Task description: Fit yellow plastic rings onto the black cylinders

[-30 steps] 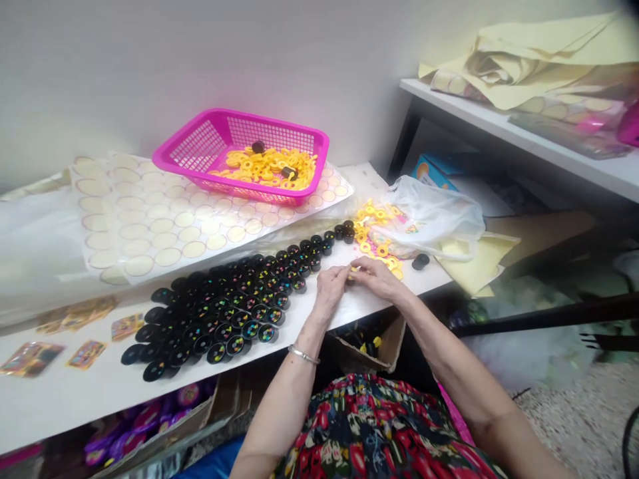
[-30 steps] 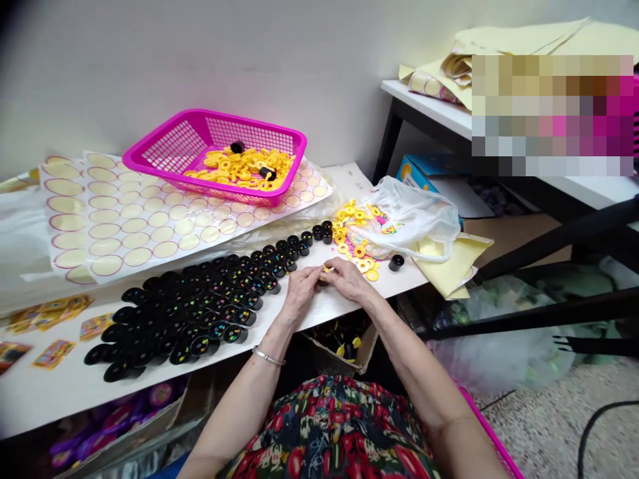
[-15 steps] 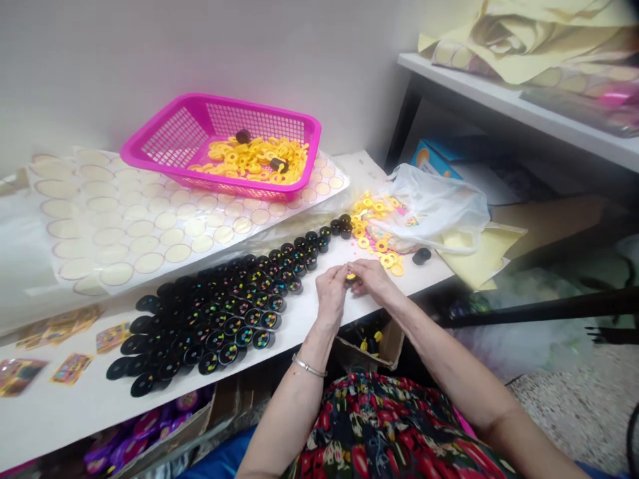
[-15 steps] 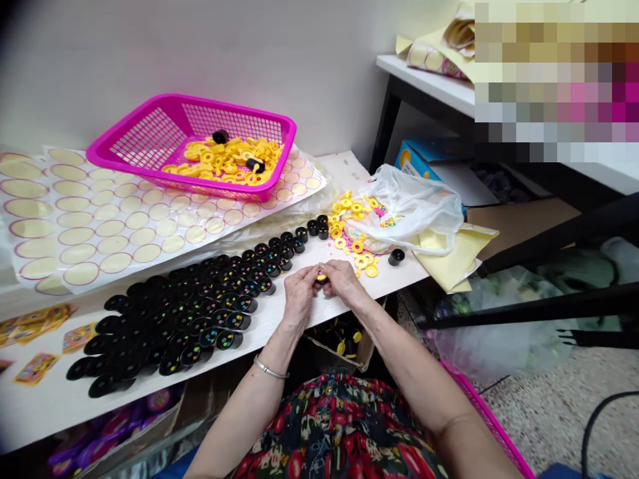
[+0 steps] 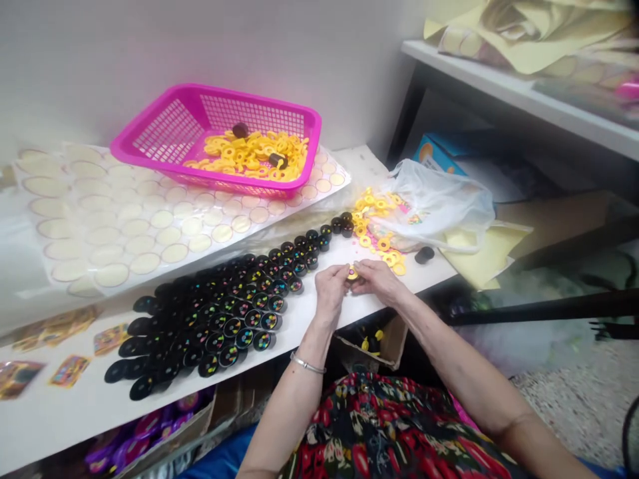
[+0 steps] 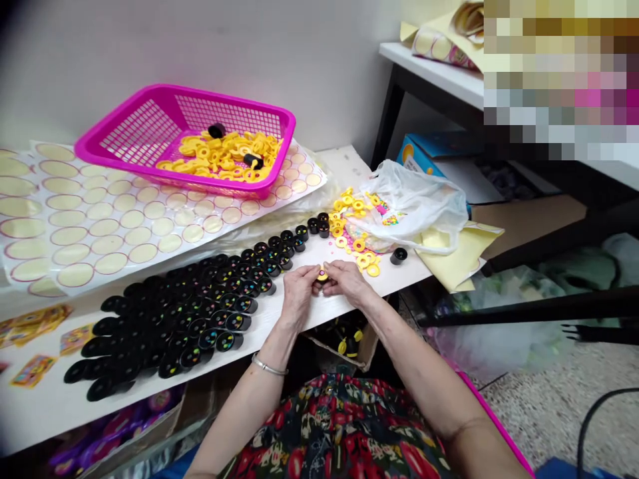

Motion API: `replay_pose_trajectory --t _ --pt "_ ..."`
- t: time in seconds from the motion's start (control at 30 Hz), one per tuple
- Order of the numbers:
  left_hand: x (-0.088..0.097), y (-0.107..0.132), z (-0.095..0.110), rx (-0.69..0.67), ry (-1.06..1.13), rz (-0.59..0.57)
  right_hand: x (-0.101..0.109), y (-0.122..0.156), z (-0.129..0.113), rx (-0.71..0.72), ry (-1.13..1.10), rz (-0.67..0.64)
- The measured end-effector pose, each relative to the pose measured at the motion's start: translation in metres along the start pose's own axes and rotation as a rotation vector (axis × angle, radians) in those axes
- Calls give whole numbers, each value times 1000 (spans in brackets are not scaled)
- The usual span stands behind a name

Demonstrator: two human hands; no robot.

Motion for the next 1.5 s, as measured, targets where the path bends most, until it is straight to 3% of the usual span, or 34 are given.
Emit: replay_pose_trajectory --t 0.5,0.6,0.73,0.87,1.0,1.23,1.37,1.5 --pt "6 -11 2 -20 -211 60 5 -5 2 -36 32 133" --pt "0 -5 8 -64 -187 -36 5 -5 5 -3 51 144" --pt "-15 7 16 -99 -141 -269 3 -1 -3 136 25 151" --pt "-11 19 23 -138 -149 -248 -6 19 -12 244 -116 35" --pt "-10 33 37 -218 -222 -220 -3 45 -10 289 -164 -69" --pt "-28 70 68 -501 -617 -259 -11 63 2 278 -148 -266" --pt "-46 86 72 -625 -842 -312 -13 70 -2 308 27 -179" --pt "-53 97 68 -702 -926 -310 -12 82 -6 330 175 -93"
Point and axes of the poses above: each hand's wrist, its own y-axis away from the middle knuckle, its own x-axis out of the back of the hand, z = x × y, the point moved 9 cm from there along -y, towards the middle knuckle, and after that the axes turned 11 degrees about -z, right-handed, at the moved point
